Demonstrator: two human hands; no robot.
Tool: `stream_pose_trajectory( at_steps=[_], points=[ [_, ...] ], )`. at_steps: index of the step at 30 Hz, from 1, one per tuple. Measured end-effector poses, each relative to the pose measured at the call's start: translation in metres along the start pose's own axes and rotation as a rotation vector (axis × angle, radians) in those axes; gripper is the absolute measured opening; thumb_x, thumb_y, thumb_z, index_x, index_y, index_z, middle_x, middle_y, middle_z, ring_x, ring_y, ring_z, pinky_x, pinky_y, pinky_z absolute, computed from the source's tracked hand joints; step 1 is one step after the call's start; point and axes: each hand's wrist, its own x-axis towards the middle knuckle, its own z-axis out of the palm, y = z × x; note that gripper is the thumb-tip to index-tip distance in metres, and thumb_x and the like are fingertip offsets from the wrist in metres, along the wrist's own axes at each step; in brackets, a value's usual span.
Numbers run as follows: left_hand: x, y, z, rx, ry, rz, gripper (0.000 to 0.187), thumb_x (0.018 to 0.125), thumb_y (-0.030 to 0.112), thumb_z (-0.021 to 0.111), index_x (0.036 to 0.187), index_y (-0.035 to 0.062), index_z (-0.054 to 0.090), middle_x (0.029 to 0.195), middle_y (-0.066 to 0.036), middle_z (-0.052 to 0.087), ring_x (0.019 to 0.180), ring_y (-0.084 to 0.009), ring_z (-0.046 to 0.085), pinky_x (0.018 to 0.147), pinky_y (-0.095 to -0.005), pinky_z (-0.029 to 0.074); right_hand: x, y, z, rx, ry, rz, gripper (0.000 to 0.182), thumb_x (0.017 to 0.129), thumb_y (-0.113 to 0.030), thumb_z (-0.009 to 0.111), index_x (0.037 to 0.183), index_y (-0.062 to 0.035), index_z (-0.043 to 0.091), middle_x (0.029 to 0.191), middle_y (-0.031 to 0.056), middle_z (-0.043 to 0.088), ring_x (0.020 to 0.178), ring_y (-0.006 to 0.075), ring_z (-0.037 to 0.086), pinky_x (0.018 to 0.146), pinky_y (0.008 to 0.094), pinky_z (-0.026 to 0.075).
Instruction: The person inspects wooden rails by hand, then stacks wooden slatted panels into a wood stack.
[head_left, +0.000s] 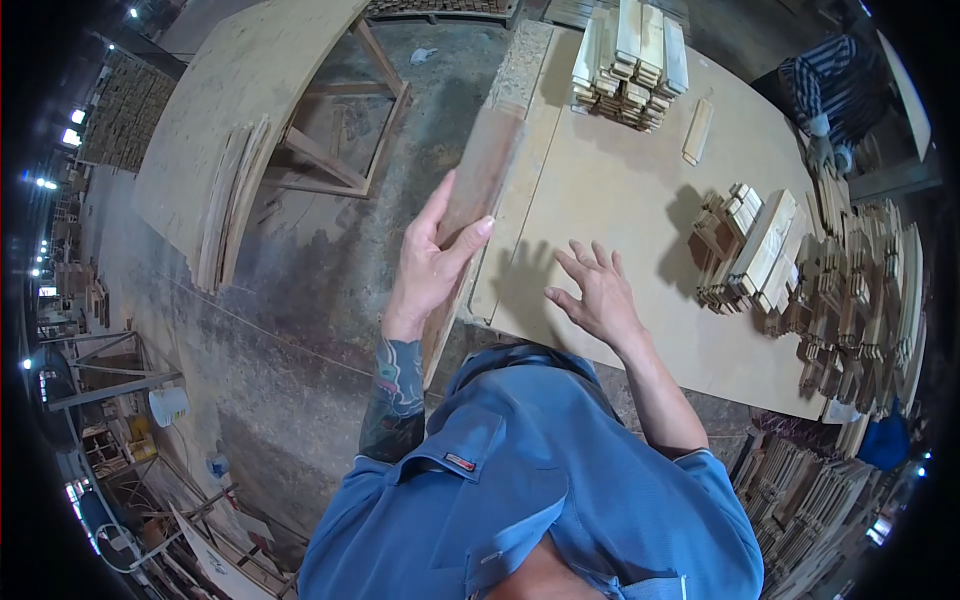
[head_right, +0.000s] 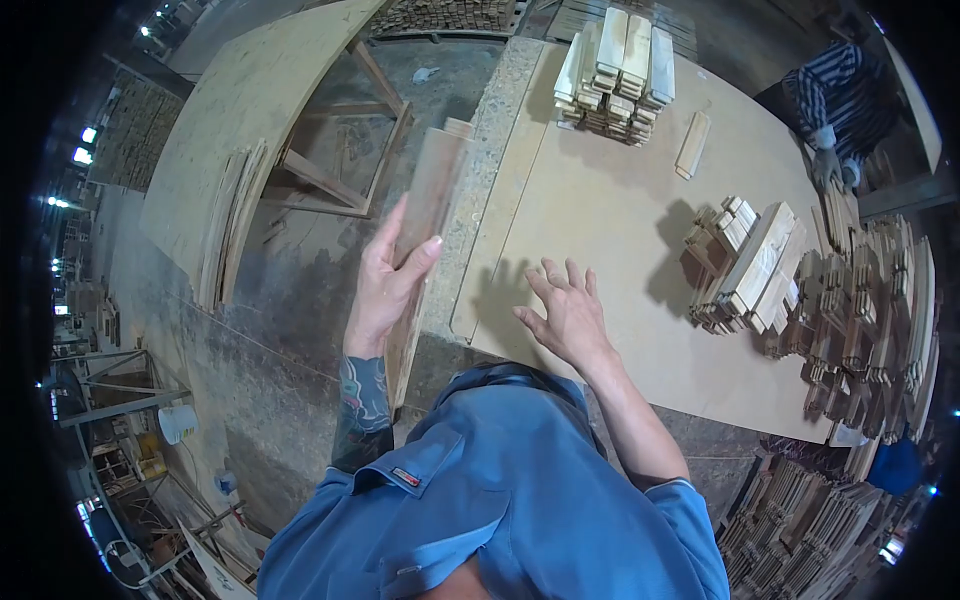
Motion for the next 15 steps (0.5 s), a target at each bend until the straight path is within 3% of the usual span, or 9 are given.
stream_pose_trajectory(
  at_steps=[2, 4, 5, 6, 8, 9, 11, 14, 15],
  points=[
    [-0.007, -0.003, 0.003, 0.057, -0.024, -0.021, 0.074, 0.089, 0.025, 0.071, 0.143, -0.0095, 0.034, 0.138, -0.022, 0.05, 0.125, -0.0215, 0.051, 0.104, -0.0325, 0.04, -0.004, 0.001, 0.013, 0.108, 0.005, 0.039, 0.056, 0.085, -0.035, 0.068, 0.131, -0.0051, 0.056, 0.142, 0.0203, 0.047, 0.133, 0.0457, 0.039, 0.11, 0.0562, 0.029],
    [-0.01, -0.009, 0.011, -0.063, -0.094, -0.115, 0.074, 0.089, 0.026, 0.07, 0.143, -0.0091, 0.033, 0.138, -0.022, 0.049, 0.125, -0.0216, 0.05, 0.105, -0.0328, 0.04, -0.003, 0.0, 0.021, 0.509, -0.079, -0.07, 0.058, 0.083, -0.036, 0.07, 0.129, -0.0027, 0.058, 0.133, 0.0189, 0.056, 0.126, 0.0423, 0.049, 0.108, 0.0483, 0.036],
    [-0.013, -0.008, 0.015, -0.071, -0.137, -0.166, 0.069, 0.092, 0.018, 0.066, 0.147, -0.0042, 0.031, 0.141, -0.016, 0.047, 0.128, -0.0177, 0.046, 0.106, -0.031, 0.038, -0.005, -0.012, 0.018, 0.607, -0.123, -0.078, 0.059, 0.084, -0.04, 0.071, 0.126, 0.0006, 0.059, 0.129, 0.0187, 0.059, 0.12, 0.0351, 0.056, 0.103, 0.0404, 0.043],
    [-0.014, -0.011, 0.019, -0.069, -0.155, -0.167, 0.069, 0.092, 0.018, 0.066, 0.147, -0.0042, 0.031, 0.141, -0.016, 0.047, 0.128, -0.0177, 0.046, 0.106, -0.031, 0.038, -0.008, -0.019, 0.027, 0.613, -0.112, -0.065, 0.059, 0.084, -0.04, 0.071, 0.126, 0.0006, 0.059, 0.129, 0.0187, 0.059, 0.12, 0.0351, 0.056, 0.103, 0.0404, 0.043],
    [-0.016, -0.019, 0.028, -0.074, -0.183, -0.24, 0.065, 0.095, 0.02, 0.062, 0.147, -0.0032, 0.03, 0.144, -0.016, 0.045, 0.129, -0.0168, 0.045, 0.106, -0.0305, 0.037, -0.012, -0.027, 0.054, 1.085, -0.261, -0.155, 0.048, 0.086, -0.036, 0.073, 0.114, 0.0027, 0.064, 0.108, 0.0152, 0.069, 0.1, 0.0241, 0.065, 0.088, 0.0326, 0.049],
    [-0.017, -0.014, 0.033, -0.044, -0.17, -0.277, 0.063, 0.098, 0.024, 0.058, 0.148, -0.0018, 0.029, 0.146, -0.016, 0.042, 0.13, -0.0164, 0.044, 0.107, -0.0301, 0.036, -0.009, -0.031, 0.064, 1.093, -0.243, -0.143, 0.048, 0.086, -0.036, 0.073, 0.114, 0.0027, 0.064, 0.108, 0.0152, 0.069, 0.1, 0.0241, 0.065, 0.088, 0.0326, 0.049],
    [-0.018, -0.02, 0.037, 0.009, -0.21, -0.277, 0.063, 0.098, 0.025, 0.057, 0.148, -0.0014, 0.029, 0.147, -0.016, 0.041, 0.131, -0.0164, 0.043, 0.107, -0.0298, 0.035, -0.006, -0.037, 0.077, 1.152, -0.586, 0.024, 0.038, 0.087, -0.034, 0.073, 0.1, 0.0015, 0.066, 0.083, 0.0065, 0.067, 0.079, 0.0126, 0.062, 0.071, 0.026, 0.048],
    [-0.026, -0.029, 0.032, 0.058, -0.223, -0.232, 0.061, 0.099, 0.025, 0.055, 0.148, -0.0003, 0.03, 0.145, -0.016, 0.043, 0.129, -0.0161, 0.044, 0.107, -0.0302, 0.035, -0.012, -0.044, 0.084, 1.248, -0.359, 0.156, 0.033, 0.088, -0.035, 0.072, 0.089, -0.002, 0.065, 0.068, 0.0004, 0.06, 0.067, 0.0077, 0.057, 0.06, 0.0238, 0.044],
    [-0.031, -0.025, 0.028, 0.072, -0.231, -0.282, 0.06, 0.099, 0.024, 0.055, 0.148, -0.0013, 0.031, 0.143, -0.016, 0.046, 0.127, -0.0164, 0.046, 0.106, -0.0305, 0.036, -0.01, -0.041, 0.086, 1.226, -0.335, 0.121, 0.034, 0.089, -0.036, 0.071, 0.086, -0.003, 0.063, 0.069, 0.0018, 0.061, 0.068, 0.0074, 0.058, 0.059, 0.0239, 0.044]
  ],
)
